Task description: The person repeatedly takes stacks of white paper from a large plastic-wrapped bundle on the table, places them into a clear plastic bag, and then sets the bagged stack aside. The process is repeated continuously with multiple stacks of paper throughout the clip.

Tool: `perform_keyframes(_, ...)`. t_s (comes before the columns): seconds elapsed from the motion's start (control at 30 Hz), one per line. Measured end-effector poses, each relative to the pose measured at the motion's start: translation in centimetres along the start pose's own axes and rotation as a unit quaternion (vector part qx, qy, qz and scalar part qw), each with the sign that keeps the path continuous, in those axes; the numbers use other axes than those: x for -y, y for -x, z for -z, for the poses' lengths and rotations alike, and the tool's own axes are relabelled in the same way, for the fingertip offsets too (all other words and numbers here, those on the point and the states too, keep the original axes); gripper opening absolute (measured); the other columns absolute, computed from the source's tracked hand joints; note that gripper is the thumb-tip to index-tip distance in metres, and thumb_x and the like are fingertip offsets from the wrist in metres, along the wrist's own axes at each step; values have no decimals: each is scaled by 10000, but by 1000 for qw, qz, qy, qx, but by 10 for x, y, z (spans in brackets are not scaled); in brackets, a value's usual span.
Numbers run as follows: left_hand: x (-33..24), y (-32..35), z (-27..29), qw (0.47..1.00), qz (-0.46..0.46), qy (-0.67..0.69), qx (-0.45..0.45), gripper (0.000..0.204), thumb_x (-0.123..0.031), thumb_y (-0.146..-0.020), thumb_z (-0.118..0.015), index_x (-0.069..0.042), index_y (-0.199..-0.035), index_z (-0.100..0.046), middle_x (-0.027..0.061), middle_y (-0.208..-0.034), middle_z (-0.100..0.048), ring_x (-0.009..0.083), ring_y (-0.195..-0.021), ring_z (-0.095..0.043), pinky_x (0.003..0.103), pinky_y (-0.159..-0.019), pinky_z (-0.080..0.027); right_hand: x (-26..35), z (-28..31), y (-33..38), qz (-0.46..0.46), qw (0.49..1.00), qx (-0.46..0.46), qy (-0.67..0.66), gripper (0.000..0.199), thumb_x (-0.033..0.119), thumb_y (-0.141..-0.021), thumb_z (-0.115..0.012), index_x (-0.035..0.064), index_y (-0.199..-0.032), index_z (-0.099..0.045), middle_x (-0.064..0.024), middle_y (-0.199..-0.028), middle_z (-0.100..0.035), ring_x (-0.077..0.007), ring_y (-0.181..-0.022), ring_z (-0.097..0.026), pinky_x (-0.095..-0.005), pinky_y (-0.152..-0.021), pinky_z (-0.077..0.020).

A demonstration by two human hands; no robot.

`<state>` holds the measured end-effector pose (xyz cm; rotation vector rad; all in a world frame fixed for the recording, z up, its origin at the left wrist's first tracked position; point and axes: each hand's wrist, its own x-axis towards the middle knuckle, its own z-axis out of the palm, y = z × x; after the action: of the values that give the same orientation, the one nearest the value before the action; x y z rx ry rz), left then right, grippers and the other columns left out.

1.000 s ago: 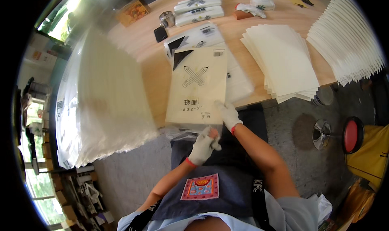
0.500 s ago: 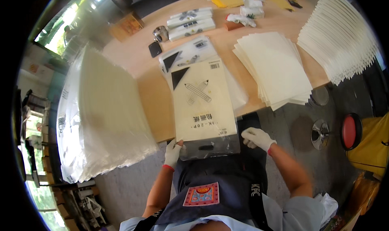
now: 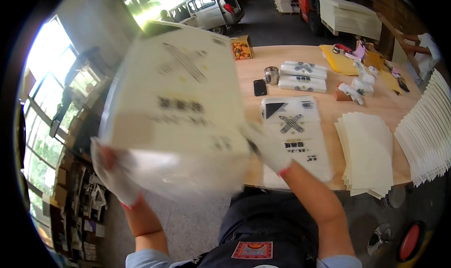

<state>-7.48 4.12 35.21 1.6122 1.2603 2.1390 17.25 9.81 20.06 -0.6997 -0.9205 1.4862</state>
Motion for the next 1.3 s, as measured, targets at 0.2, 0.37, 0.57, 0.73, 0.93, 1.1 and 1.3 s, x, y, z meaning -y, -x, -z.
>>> perform_keyframes(0.2, 110, -113, 93, 997, 33, -30, 69, 243, -264, -951, -524, -45, -848, -555, -58, -751, -446, 38, -697, -394, 189, -628, -326, 53, -89, -84, -14, 962, 62, 267, 337, 381, -883, -573, 67, -763, -588, -38, -684, -626, -93, -590, -575, -223, -556, -435)
perform_keyframes(0.37, 189, -44, 113, 989, 137, 54, -21, 367, -207, -960, -443, 29, -1241, -453, 110, -1157, -547, 175, -1062, -534, 291, -918, -438, 46, -91, -63, 75, 905, -2, 419, 477, 534, -831, -584, 59, -804, -554, -82, -671, -624, -157, -557, -592, -298, -521, -468)
perform_keyframes(0.57, 289, 144, 85, 973, 207, 93, -45, 365, -297, -966, -410, -21, -1201, -450, 75, -1050, -553, 151, -906, -538, 286, -766, -450, -35, -77, 50, -8, 788, 109, 606, 602, 582, -753, -592, 70, -1063, -531, -140, -856, -654, -315, -790, -649, -415, -701, -497)
perform_keyframes(0.73, 210, 267, -24, 862, 273, -16, 426, 138, -153, -859, -641, -28, -898, -597, 32, -796, -580, 104, -721, -526, 267, -660, -452, -131, 43, 142, -200, 773, 124, 589, 408, 488, -805, -566, 118, -975, -593, -95, -881, -673, -282, -834, -645, -389, -724, -487)
perform_keyframes(0.93, 194, 302, -169, 804, -76, -76, 585, 206, -279, -808, -643, -96, -900, -618, 134, -904, -606, 332, -863, -580, 420, -753, -466, -114, 89, 217, -286, 783, -10, 553, 386, 464, -833, -546, 108, -969, -603, -107, -891, -672, -289, -861, -640, -370, -761, -488)
perform_keyframes(1.1, 216, 315, -222, 716, 15, -101, 690, 216, -258, -764, -655, -69, -867, -655, 149, -915, -624, 324, -866, -587, 396, -777, -456, -113, 91, 240, -276, 794, -95, 533, 360, 451, -840, -550, 113, -953, -600, -91, -859, -674, -279, -824, -646, -364, -741, -492)
perform_keyframes(1.3, 245, 306, -234, 690, 78, -101, 712, 267, -333, -865, -535, -113, -870, -686, 117, -921, -653, 285, -855, -609, 372, -757, -461, -107, 114, 226, -254, 902, -143, 318, 313, 375, -868, -564, 73, -940, -604, -53, -763, -648, -155, -649, -621, -283, -623, -497)
